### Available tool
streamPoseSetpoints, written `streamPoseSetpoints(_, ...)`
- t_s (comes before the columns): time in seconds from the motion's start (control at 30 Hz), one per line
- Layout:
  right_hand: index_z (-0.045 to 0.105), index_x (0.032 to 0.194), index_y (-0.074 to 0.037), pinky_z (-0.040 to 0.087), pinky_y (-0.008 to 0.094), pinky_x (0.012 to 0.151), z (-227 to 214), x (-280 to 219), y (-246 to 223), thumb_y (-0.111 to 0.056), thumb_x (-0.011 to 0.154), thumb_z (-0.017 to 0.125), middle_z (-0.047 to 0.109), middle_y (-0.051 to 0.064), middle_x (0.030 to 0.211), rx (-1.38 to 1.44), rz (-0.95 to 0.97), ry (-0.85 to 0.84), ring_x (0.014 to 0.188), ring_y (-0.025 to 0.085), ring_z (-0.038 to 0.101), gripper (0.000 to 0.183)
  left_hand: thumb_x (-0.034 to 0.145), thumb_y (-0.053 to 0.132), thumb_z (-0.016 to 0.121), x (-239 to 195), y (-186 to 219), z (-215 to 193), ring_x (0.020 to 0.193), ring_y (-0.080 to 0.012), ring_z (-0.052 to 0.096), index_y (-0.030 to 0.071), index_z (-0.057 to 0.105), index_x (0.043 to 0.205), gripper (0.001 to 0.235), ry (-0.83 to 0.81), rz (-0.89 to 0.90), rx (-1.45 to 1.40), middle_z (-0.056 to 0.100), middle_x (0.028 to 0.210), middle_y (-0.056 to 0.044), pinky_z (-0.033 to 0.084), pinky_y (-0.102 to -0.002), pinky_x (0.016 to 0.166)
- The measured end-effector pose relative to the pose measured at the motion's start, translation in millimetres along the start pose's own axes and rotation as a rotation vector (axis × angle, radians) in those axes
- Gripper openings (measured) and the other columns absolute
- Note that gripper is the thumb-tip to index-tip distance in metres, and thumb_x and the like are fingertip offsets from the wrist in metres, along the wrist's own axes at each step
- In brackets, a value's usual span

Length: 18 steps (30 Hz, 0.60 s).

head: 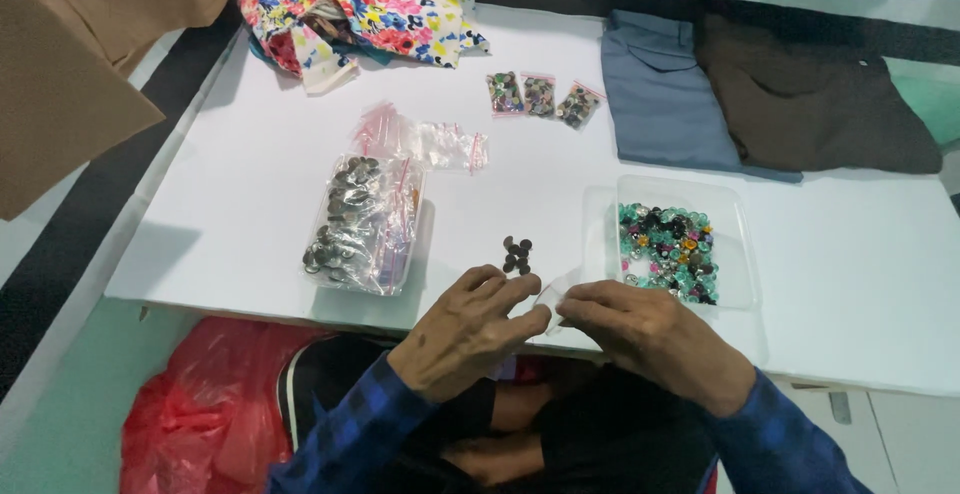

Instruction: The person sorts colorful buttons from a plastic container, picking them out by hand and placing them into small plastic bags. They also handle a bag of metal buttons and arrange the sorted items on the table.

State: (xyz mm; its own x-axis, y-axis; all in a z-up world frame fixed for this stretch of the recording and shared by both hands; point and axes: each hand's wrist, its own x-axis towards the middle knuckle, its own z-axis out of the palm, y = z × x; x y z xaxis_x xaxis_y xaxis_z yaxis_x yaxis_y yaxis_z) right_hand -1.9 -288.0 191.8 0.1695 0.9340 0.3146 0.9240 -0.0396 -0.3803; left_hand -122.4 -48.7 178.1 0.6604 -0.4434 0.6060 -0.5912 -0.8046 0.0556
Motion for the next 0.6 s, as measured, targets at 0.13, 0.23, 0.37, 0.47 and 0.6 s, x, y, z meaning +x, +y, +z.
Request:
streamPoseSetpoints(0.13, 0.063, 0.124, -0.006, 0.058, 0.035, 0.088, -4.2, 1.8, -4.8, 0.000, 0.090, 0.065, 0.067, 0.016, 0.122, 0.021, -0.008, -0.009, 0.100, 0.029, 0.073, 0.035, 0.098, 0.004, 0.053, -1.4, 8.2, 1.8, 0.087, -0.0293, 0.064, 0.007, 0.056, 0.106, 0.009, 0.012, 0.013, -0.041, 0.059, 0.122, -0.019, 0.048, -0.044, 0.096)
streamPoseSetpoints(0.23, 0.061, 0.126, -0.002, 0.058, 0.037, 0.087, -3.1, -1.1, -7.6, 0.004, 0.080, 0.071, 0.065, 0.019, 0.126, -0.010, -0.018, -0.102, 0.103, 0.032, 0.071, 0.048, 0.100, 0.009, 0.056, 1.2, 14.1, -3.5, 0.074, -0.0258, 0.061, 0.007, 0.055, 0.103, 0.004, -0.013, 0.028, -0.034, 0.059, 0.119, -0.019, 0.048, -0.040, 0.087)
streamPoseSetpoints(0.37, 0.061, 0.125, -0.005, 0.056, 0.037, 0.087, 0.5, -3.3, -17.5, -0.004, 0.089, 0.065, 0.063, 0.015, 0.126, -0.083, 0.030, -0.168, 0.101, 0.029, 0.070, 0.037, 0.098, 0.018, 0.063, -7.5, 18.2, -4.6, 0.075, -0.0263, 0.059, 0.007, 0.059, 0.109, 0.016, -0.039, 0.015, -0.023, 0.058, 0.112, -0.015, 0.047, -0.041, 0.086)
streamPoseSetpoints(0.47, 0.060, 0.125, -0.005, 0.056, 0.038, 0.085, 5.4, -3.7, -20.1, -0.004, 0.089, 0.064, 0.063, 0.014, 0.127, -0.059, 0.042, -0.193, 0.100, 0.029, 0.070, 0.037, 0.099, 0.014, 0.058, -16.4, 15.5, -4.1, 0.077, -0.0276, 0.062, 0.006, 0.060, 0.102, 0.008, -0.074, -0.010, -0.059, 0.060, 0.120, -0.018, 0.048, -0.042, 0.090)
streamPoseSetpoints(0.6, 0.058, 0.125, -0.005, 0.055, 0.038, 0.092, 7.7, 15.2, -25.1, -0.011, 0.098, 0.056, 0.064, 0.018, 0.127, -0.129, -0.082, -0.102, 0.106, 0.030, 0.069, 0.028, 0.086, 0.003, 0.058, -29.4, 6.0, 15.6, 0.091, -0.0288, 0.069, 0.009, 0.058, 0.105, 0.019, -0.103, -0.088, -0.102, 0.063, 0.125, -0.016, 0.050, -0.041, 0.089)
